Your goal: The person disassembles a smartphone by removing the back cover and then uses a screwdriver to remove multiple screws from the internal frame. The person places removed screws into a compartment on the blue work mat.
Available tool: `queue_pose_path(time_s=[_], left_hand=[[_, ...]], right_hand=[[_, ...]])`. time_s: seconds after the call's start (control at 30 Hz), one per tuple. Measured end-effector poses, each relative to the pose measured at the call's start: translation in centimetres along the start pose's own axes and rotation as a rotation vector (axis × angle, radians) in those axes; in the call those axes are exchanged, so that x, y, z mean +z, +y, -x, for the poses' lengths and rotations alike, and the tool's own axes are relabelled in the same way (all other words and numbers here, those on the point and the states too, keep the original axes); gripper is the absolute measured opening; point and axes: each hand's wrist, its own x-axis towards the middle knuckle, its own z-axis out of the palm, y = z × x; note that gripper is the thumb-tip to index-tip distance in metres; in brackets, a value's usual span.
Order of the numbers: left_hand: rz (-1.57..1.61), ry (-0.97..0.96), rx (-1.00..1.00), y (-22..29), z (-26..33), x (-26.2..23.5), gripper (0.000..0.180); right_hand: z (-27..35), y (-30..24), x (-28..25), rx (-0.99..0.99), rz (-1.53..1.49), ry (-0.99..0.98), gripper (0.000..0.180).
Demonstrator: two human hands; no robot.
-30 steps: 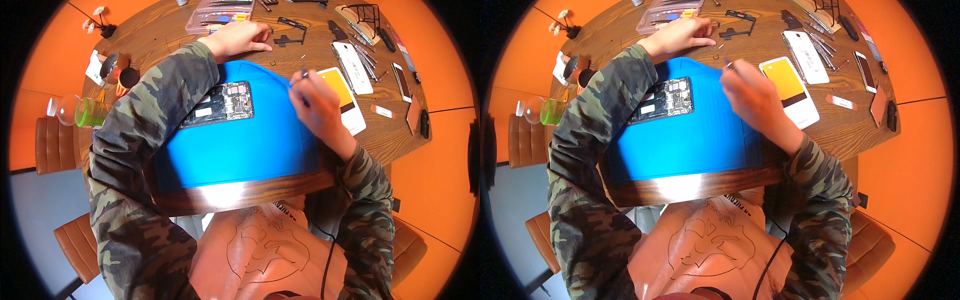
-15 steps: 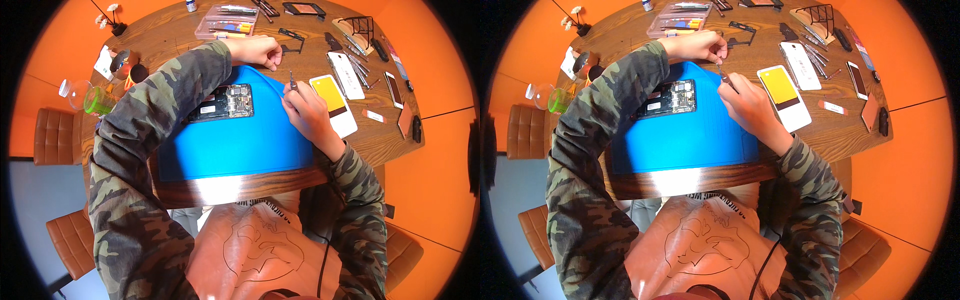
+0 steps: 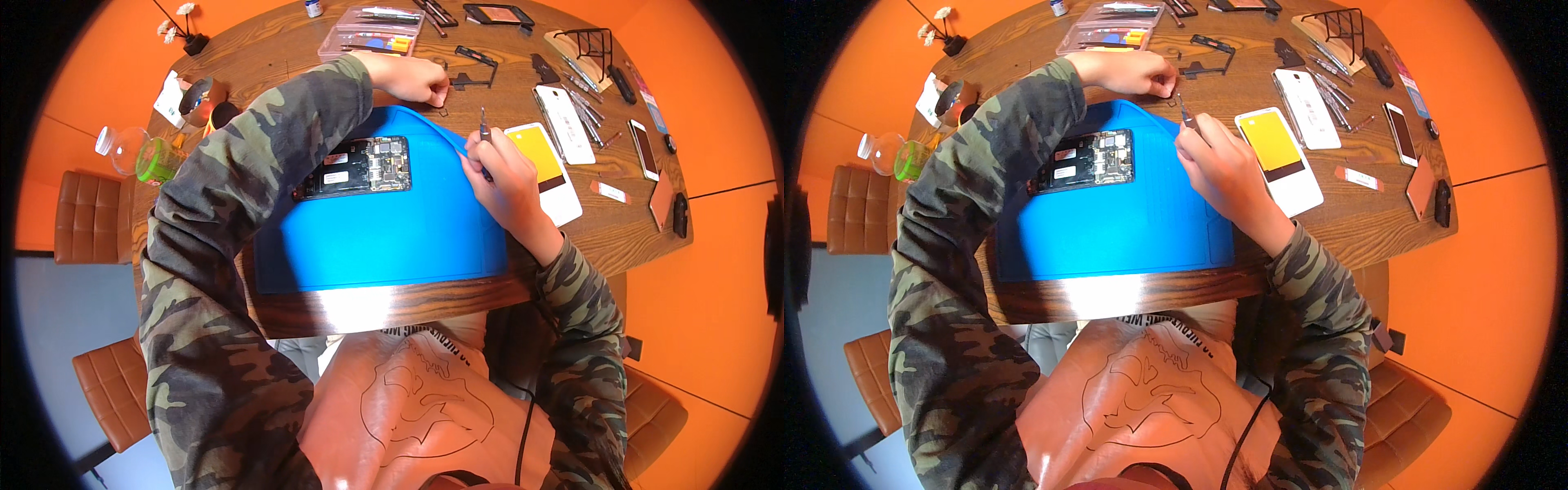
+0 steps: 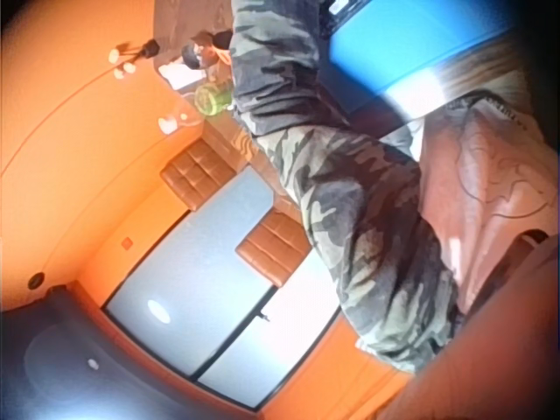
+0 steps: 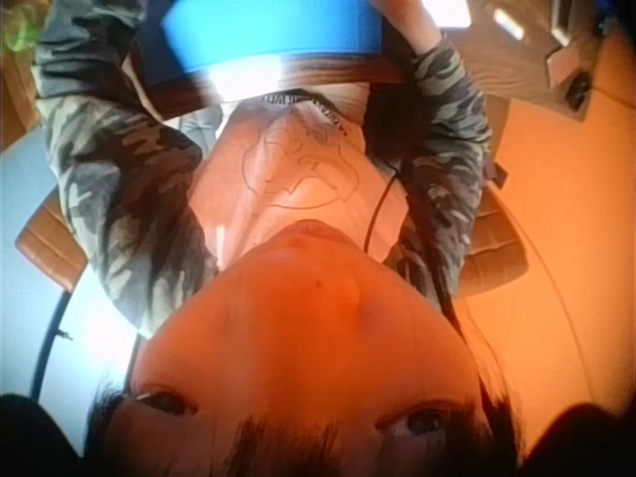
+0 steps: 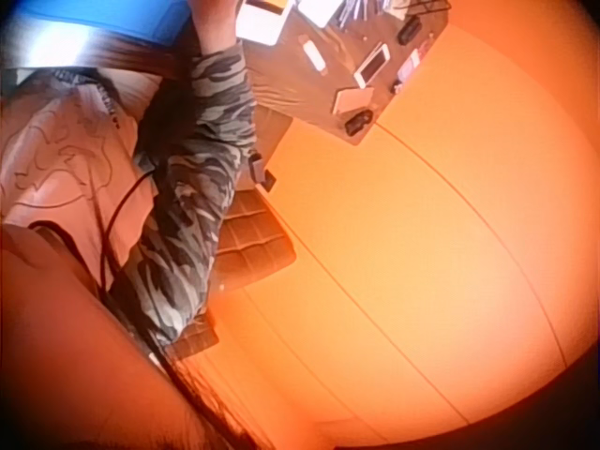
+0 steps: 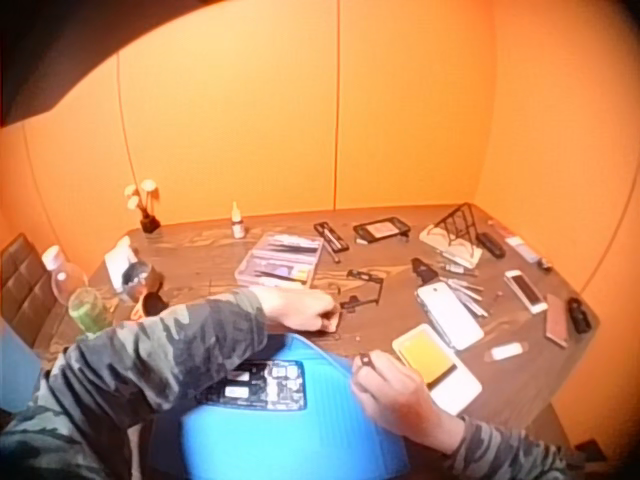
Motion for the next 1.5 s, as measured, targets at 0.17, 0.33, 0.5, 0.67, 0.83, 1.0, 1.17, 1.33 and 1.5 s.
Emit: queue_pose_path(time_s=[0.17,0.33,0.5,0.67,0.83,1.0,1.17,1.33,1.5], left_hand=[[0.184,0.166,0.087,-0.5,0.2,0.9,0.02],[0.107,0.253,0.113,0.4,0.4,1.1,0.017],[-0.007,0.17,0.083,1.7,0.4,0.3,0.013],[-0.11,0.159,0.039,2.2,0.7,0.5,0.015],[-0.076,0.182,0.064,1.0,0.2,0.6,0.018],[-0.179,0.276,0.085,-0.9,-0.2,0.0,0.014],[-0.408,0.495,0.088,-2.2,-0.6,0.4,0.012],[-0.54,0.552,0.134,-2.8,-1.4,0.1,0.008],[-0.645,0.6,0.139,-3.5,-2.0,0.3,0.008]], right_hand=[[-0.1,0.0,0.1,0.031,0.008,0.012,0.015],[-0.1,0.0,0.0,0.028,-0.01,0.007,0.015],[-0.1,0.1,0.0,0.024,0.02,0.014,0.015],[-0.1,0.1,0.0,0.021,0.006,0.02,0.015],[-0.2,0.2,0.0,0.044,0.0,0.034,0.016],[-0.2,0.3,0.1,0.058,-0.015,0.041,0.016],[-0.3,0.5,0.2,0.058,-0.04,0.06,0.016],[-0.3,0.9,0.2,0.095,-0.044,0.043,0.017],[-0.5,1.5,0.4,0.135,-0.05,0.067,0.017]])
